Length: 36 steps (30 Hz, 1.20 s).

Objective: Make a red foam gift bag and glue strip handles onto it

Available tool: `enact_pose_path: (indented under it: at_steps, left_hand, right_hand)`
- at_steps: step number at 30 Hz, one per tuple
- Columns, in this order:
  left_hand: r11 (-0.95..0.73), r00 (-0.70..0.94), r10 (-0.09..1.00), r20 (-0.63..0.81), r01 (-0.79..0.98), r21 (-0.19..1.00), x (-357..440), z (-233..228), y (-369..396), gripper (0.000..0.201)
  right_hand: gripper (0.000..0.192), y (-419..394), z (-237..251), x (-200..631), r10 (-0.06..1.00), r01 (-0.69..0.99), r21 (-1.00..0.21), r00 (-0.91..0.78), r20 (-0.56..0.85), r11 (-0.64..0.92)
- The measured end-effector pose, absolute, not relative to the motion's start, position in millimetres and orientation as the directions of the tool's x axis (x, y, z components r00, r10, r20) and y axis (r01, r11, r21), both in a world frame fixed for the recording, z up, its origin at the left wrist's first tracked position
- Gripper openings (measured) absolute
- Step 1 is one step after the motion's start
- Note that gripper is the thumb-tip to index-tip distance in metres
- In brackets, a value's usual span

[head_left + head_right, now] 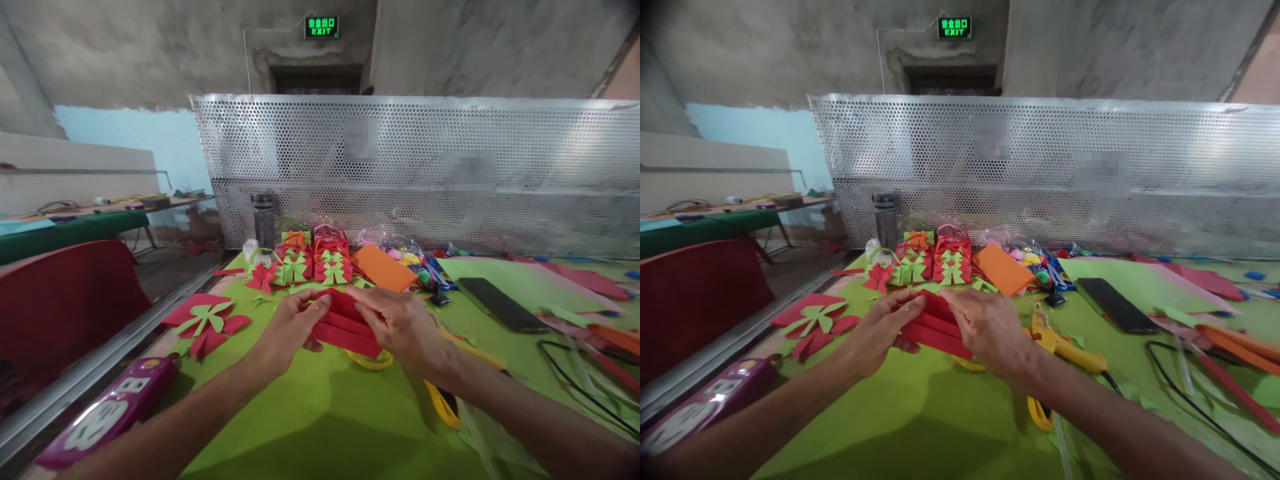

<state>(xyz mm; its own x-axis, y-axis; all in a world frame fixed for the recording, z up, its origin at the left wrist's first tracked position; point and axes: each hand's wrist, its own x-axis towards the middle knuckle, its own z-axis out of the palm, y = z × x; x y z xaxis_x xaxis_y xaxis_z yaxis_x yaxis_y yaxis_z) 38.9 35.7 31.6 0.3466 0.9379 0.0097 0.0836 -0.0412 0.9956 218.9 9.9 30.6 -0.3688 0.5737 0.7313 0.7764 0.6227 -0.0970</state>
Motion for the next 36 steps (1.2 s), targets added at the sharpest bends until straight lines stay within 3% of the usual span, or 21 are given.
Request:
enact_pose_path:
  at_steps: [6, 11, 13, 16, 18, 21, 24, 29, 36]
  left_hand:
    - [-0.032, 0.317, 0.948, -0.021, 0.16, 0.987, 40.5, 30.7, 35.4, 0.029]
    - [-0.02, 0.296, 0.955, -0.027, 0.155, 0.988, 40.3, 30.7, 36.8, 0.025]
    - [-0.02, 0.288, 0.957, -0.022, 0.143, 0.989, 40.0, 31.8, 36.7, 0.024]
    - [-0.036, 0.288, 0.958, -0.007, 0.144, 0.989, 39.9, 32.3, 36.2, 0.024]
    - [-0.07, 0.296, 0.955, 0.022, 0.151, 0.986, 39.9, 31.2, 35.9, 0.025]
    - [-0.148, 0.315, 0.944, 0.099, 0.136, 0.98, 39.6, 28.5, 35.5, 0.027]
    - [-0.193, 0.323, 0.935, 0.144, 0.126, 0.973, 39.2, 26.5, 34.8, 0.031]
    - [-0.169, 0.329, 0.935, 0.133, 0.084, 0.982, 39.8, 26.7, 34.5, 0.035]
    - [-0.097, 0.368, 0.922, 0.124, -0.091, 0.991, 38.7, 27.3, 34.2, 0.04]
  right_hand:
    - [0.033, 9.0, 30.7, 221.0, 0.52, 0.793, 0.078, -0.466, 0.716, 0.604]
    - [0.034, 4.2, 30.9, 218.1, 0.514, 0.764, 0.119, -0.531, 0.674, 0.634]
    - [0.032, 3.1, 33.4, 216.4, 0.528, 0.743, 0.053, -0.521, 0.671, 0.667]
    - [0.029, 3.2, 39.9, 215.0, 0.618, 0.677, -0.213, -0.438, 0.653, 0.705]
    - [0.027, 4.2, 43.3, 214.9, 0.7, 0.643, -0.379, -0.362, 0.616, 0.666]
    - [0.022, 5.7, 43.4, 214.8, 0.798, 0.628, -0.529, -0.276, 0.535, 0.571]
    - [0.025, 5.0, 40.5, 212.8, 0.835, 0.634, -0.562, -0.275, 0.477, 0.53]
    - [0.032, 3.0, 39.3, 209.3, 0.82, 0.714, -0.455, -0.3, 0.489, 0.532]
    - [0.036, 10.7, 38.4, 218.0, 0.867, 0.638, -0.613, -0.192, 0.459, 0.466]
